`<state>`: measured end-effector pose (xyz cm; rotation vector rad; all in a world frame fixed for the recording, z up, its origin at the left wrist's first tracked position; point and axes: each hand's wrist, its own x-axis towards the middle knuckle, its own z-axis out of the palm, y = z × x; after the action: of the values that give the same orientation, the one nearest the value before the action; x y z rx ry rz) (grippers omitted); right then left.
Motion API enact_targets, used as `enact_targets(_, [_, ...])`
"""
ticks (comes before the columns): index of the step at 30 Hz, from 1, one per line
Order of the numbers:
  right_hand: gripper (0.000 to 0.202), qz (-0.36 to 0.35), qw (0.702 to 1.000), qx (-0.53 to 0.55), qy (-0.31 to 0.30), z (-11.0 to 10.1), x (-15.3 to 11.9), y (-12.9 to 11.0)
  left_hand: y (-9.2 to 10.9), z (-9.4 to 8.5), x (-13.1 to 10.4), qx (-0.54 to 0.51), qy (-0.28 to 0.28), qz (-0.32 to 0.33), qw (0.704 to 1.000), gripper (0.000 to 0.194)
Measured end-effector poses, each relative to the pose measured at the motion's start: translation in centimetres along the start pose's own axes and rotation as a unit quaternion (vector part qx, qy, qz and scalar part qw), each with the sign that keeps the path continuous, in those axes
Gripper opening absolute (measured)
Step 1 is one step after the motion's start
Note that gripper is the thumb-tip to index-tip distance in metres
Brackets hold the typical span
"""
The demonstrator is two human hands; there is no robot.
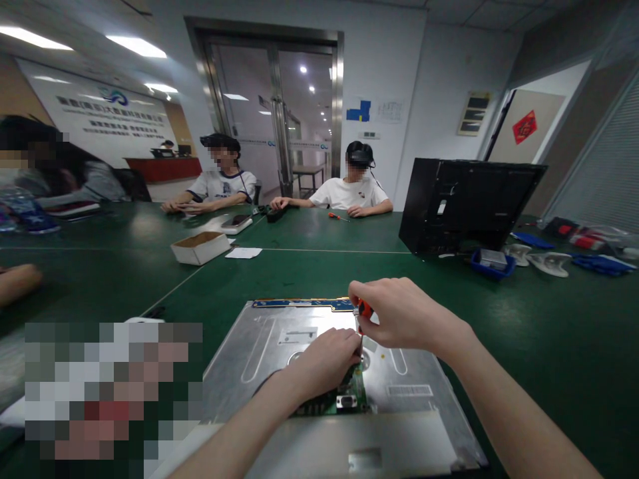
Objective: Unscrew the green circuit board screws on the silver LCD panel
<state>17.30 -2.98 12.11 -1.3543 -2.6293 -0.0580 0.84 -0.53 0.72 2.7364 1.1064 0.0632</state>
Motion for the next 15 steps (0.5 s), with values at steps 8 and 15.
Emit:
enact_targets(8, [0.012,0.002,1.0,-0.005,0.001,-0.15,-0.04,-0.1,-0.32,0.44,0.02,-0.01,0.008,0.004,1.0,0.006])
enact_targets(15, [0.011,-0.006,1.0,-0.006,0.013,0.16,0.03,0.1,-0.19,0.31,-0.07,-0.008,0.01,0.005,1.0,0.007])
